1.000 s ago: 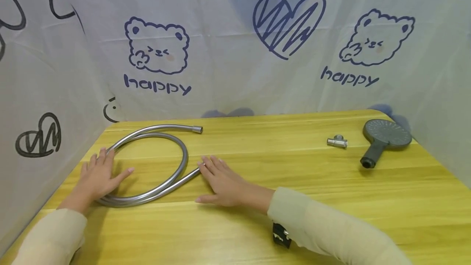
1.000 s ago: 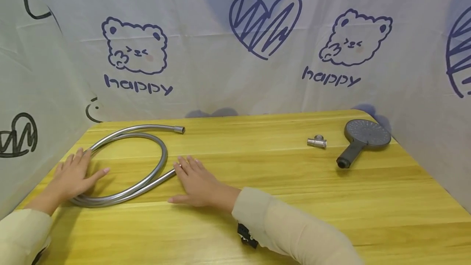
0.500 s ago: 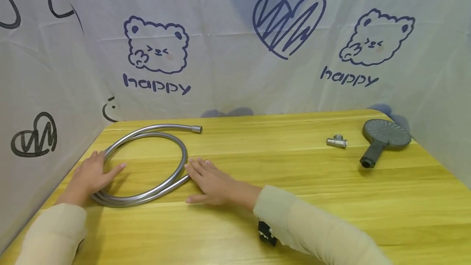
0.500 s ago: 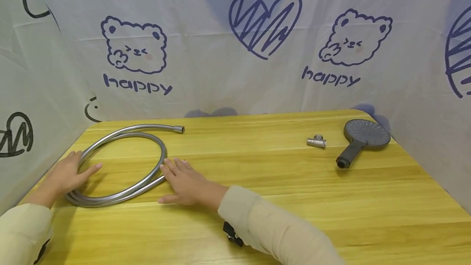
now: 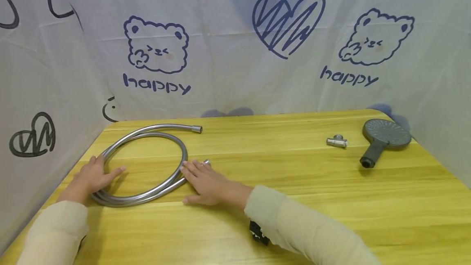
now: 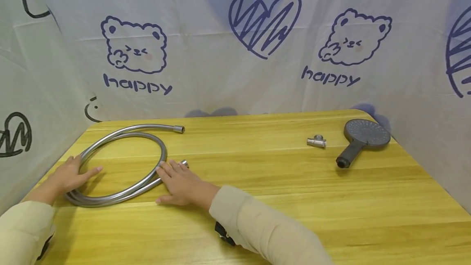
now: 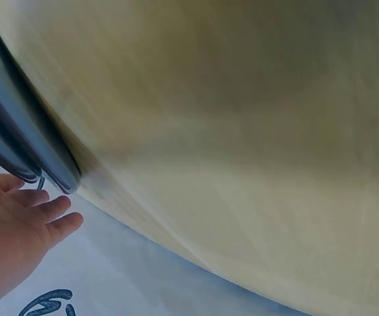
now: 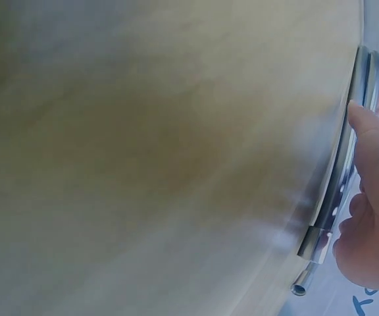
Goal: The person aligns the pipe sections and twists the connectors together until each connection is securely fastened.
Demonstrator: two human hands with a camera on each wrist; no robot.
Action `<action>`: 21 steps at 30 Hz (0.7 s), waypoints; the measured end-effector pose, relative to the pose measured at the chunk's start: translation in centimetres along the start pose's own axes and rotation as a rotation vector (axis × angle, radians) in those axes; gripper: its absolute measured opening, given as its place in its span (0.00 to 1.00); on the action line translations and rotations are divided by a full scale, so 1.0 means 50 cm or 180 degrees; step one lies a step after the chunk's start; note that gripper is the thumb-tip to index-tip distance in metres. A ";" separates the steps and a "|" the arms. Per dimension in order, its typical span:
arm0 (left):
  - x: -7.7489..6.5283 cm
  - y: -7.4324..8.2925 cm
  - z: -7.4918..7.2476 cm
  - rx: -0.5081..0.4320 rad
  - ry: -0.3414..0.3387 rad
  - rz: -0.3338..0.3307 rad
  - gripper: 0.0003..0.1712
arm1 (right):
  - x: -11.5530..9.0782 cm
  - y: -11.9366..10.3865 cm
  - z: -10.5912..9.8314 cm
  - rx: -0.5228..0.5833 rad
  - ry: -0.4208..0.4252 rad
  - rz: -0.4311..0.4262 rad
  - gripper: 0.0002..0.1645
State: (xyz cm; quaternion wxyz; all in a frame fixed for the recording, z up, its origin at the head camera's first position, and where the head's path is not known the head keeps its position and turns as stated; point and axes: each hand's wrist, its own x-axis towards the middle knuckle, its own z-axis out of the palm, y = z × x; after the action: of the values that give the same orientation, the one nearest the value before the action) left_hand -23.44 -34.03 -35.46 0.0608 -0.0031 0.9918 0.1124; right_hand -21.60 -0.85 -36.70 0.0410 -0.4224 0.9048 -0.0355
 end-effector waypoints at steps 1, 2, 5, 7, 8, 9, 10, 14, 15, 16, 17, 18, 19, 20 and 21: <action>0.000 -0.001 0.000 -0.0002 -0.0004 -0.0004 0.59 | 0.001 0.000 0.000 -0.0005 -0.0010 0.0009 0.48; 0.000 -0.002 0.001 -0.0007 -0.0014 -0.0010 0.59 | 0.002 0.000 -0.001 -0.0008 -0.0021 0.0018 0.48; 0.001 -0.004 0.002 -0.0018 -0.0022 0.0004 0.59 | 0.005 0.000 -0.003 0.0005 -0.0041 0.0055 0.47; 0.001 -0.006 0.001 -0.0034 -0.0028 0.0037 0.58 | 0.007 0.001 -0.003 0.0011 -0.0057 0.0074 0.47; 0.001 -0.007 0.001 -0.0045 -0.0036 0.0051 0.58 | 0.008 0.001 -0.003 0.0007 -0.0063 0.0081 0.47; 0.002 -0.008 0.001 -0.0053 -0.0035 0.0077 0.57 | 0.009 0.001 -0.002 0.0006 -0.0068 0.0085 0.47; 0.002 -0.010 0.000 -0.0057 -0.0021 0.0107 0.55 | 0.010 0.002 -0.002 0.0007 -0.0079 0.0089 0.47; 0.003 -0.014 -0.001 -0.0056 0.0032 0.0171 0.46 | 0.013 -0.001 -0.002 -0.0016 -0.0128 0.0073 0.46; 0.004 -0.016 -0.001 -0.0054 0.0056 0.0183 0.44 | 0.013 -0.001 -0.002 -0.0035 -0.0138 0.0074 0.45; 0.005 -0.017 -0.001 -0.0044 0.0087 0.0200 0.42 | 0.014 -0.002 -0.002 -0.0051 -0.0152 0.0073 0.45; 0.006 -0.017 0.000 -0.0036 0.0101 0.0202 0.40 | 0.014 -0.002 -0.002 -0.0074 -0.0160 0.0071 0.45; 0.007 -0.018 0.001 -0.0027 0.0122 0.0212 0.38 | 0.014 -0.003 -0.003 -0.0089 -0.0171 0.0074 0.44; 0.008 -0.019 0.001 -0.0019 0.0140 0.0224 0.37 | 0.014 -0.003 -0.003 -0.0106 -0.0175 0.0078 0.44; 0.009 -0.020 0.002 -0.0013 0.0155 0.0234 0.36 | 0.015 -0.003 -0.003 -0.0120 -0.0178 0.0082 0.44; 0.011 -0.021 0.002 -0.0009 0.0170 0.0243 0.35 | 0.015 -0.003 -0.004 -0.0141 -0.0171 0.0084 0.44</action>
State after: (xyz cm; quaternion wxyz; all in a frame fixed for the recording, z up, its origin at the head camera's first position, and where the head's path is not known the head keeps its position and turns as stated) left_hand -23.93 -35.02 -35.87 0.0299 0.0317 0.9923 0.1159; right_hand -21.99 -1.52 -36.52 0.0563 -0.4121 0.9094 -0.0036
